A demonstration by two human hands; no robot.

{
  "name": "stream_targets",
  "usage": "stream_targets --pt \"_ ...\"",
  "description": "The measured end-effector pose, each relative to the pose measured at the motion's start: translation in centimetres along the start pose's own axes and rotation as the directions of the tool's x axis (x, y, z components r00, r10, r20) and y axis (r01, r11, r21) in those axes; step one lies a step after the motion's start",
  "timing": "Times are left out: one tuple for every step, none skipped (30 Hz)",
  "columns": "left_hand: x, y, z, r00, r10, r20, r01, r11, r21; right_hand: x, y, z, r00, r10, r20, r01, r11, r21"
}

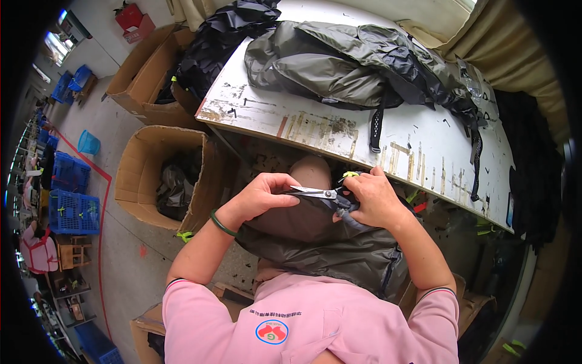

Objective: Trimming excess threads from green fabric bag components using scissors.

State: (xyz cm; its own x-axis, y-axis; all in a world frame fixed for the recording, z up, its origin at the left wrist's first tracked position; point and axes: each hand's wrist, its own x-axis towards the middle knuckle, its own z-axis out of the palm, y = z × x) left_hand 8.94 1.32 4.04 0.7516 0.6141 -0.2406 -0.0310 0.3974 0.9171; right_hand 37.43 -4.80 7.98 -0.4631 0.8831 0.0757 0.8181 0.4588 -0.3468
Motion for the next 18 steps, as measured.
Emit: stream_targets --pt "0.0 0.1 0.0 1.000 -0.005 0.007 0.005 1.000 0.007 0.0 0.1 0.1 1.000 -0.005 -0.012 0.005 1.000 0.013" --pt "0.0 0.2 0.0 1.000 -0.010 0.015 0.009 1.000 0.013 0.0 0.1 0.0 1.000 -0.005 -0.011 0.005 1.000 0.013" --pt "0.0 0.2 -0.1 1.000 -0.010 0.015 0.010 1.000 0.012 0.0 0.2 0.0 1.000 -0.005 0.012 0.005 1.000 0.007" --pt "0.0 0.2 -0.1 1.000 -0.013 0.021 0.013 1.000 0.003 0.0 0.3 -0.1 0.999 -0.006 0.036 0.006 1.000 0.002" --pt "0.0 0.3 0.0 1.000 -0.016 0.027 0.016 1.000 -0.005 -0.1 0.5 -0.1 0.999 -0.006 0.037 0.006 1.000 0.002" --pt "0.0 0.4 0.0 0.999 -0.016 0.028 0.016 1.000 -0.006 -0.1 0.7 -0.1 0.996 0.025 0.085 -0.021 0.999 -0.038" --pt "0.0 0.5 0.1 0.999 -0.007 0.034 0.007 1.000 0.001 -0.1 0.9 -0.1 0.990 0.055 0.133 -0.045 0.996 -0.078" --pt "0.0 0.5 0.1 0.999 0.002 0.040 -0.003 1.000 0.009 -0.1 1.0 -0.3 0.990 0.055 0.134 -0.044 0.996 -0.078" --pt "0.1 0.4 0.1 0.999 0.003 0.039 -0.003 1.000 0.008 -0.1 1.1 -0.5 0.997 0.027 0.078 -0.022 0.997 -0.071" --pt "0.2 0.1 0.0 1.000 0.009 0.029 -0.009 1.000 0.004 -0.1 1.2 -0.7 1.000 0.001 0.022 0.001 0.998 -0.066" --pt "0.3 0.0 0.0 1.000 0.015 0.020 -0.015 1.000 0.000 0.1 1.1 -1.0 1.000 0.000 0.023 0.001 0.998 -0.066" --pt "0.3 0.0 0.0 1.000 0.016 0.020 -0.016 1.000 0.000 0.4 0.9 -1.4 0.999 -0.044 -0.023 0.043 0.997 -0.060" --pt "0.4 0.1 0.1 0.999 0.001 0.034 -0.001 1.000 0.012 0.6 0.8 -1.6 0.994 -0.086 -0.070 0.083 0.995 -0.058" --pt "0.5 0.2 0.1 0.999 -0.014 0.048 0.013 1.000 0.024 0.7 0.7 -1.7 0.994 -0.085 -0.070 0.081 0.995 -0.059" --pt "0.6 0.2 0.2 0.999 -0.013 0.050 0.012 1.000 0.024 0.8 0.7 -1.8 0.992 -0.102 -0.070 0.099 0.994 -0.041" --pt "0.6 0.3 0.2 0.998 -0.014 0.060 0.011 0.999 0.041 0.9 0.7 -1.9 0.990 -0.121 -0.070 0.120 0.993 -0.022" --pt "0.6 0.3 0.3 0.997 -0.015 0.071 0.010 0.998 0.058 0.9 0.7 -2.0 0.990 -0.121 -0.069 0.120 0.993 -0.023" --pt "0.6 0.3 0.3 0.997 -0.014 0.071 0.010 0.998 0.058 0.9 0.7 -2.2 0.996 -0.062 0.061 0.065 0.996 -0.063"
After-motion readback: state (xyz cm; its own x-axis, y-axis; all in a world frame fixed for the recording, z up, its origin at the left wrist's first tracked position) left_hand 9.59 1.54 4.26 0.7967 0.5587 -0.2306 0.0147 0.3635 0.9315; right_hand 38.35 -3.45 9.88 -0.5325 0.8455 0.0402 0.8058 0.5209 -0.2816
